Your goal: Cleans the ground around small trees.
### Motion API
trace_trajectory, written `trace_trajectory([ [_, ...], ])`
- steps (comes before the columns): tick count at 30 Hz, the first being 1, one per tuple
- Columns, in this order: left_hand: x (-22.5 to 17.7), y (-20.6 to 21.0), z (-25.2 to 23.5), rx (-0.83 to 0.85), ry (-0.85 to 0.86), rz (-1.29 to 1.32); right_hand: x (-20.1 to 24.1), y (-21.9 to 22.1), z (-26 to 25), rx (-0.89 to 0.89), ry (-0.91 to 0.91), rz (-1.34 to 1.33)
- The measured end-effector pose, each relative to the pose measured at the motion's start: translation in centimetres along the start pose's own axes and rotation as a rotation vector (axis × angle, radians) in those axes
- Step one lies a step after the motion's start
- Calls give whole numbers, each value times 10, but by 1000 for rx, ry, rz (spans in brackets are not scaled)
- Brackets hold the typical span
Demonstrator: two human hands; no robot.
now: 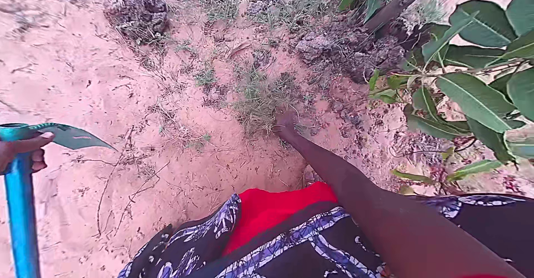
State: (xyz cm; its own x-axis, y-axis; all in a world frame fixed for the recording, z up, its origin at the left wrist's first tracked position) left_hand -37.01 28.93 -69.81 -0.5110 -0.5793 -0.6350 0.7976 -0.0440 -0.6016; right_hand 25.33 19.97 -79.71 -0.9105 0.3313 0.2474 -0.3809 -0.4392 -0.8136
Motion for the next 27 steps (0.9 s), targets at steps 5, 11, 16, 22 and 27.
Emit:
trace_trajectory([
  [5,-1,1,6,239,-29,-153,2,-5,-9,54,-118,-100],
  [11,5,-4,-31,168,0,-39,7,-21,-27,121,-104,-134],
  [16,-57,2,38,43,-8,-34,12,-18,-26,103,-81,-195],
  [22,-15,-13,-14,64,-21,-70,19,-10,38,377,37,-381],
  [27,-22,7,-10,134,-28,-130,18,27,32,384,-290,-299],
])
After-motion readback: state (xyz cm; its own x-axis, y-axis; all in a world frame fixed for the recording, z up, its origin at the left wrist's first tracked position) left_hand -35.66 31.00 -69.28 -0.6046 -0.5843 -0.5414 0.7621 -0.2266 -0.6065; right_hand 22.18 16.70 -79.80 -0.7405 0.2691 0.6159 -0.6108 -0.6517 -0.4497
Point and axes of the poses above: each hand's wrist, its own z-axis away from the middle knuckle, its own y-axis out of the palm, x = y × z, the point moved 9 cm from there along -z, towards the middle knuckle, and after that the axes turned 2 degrees about x, right-handed, at the moved point
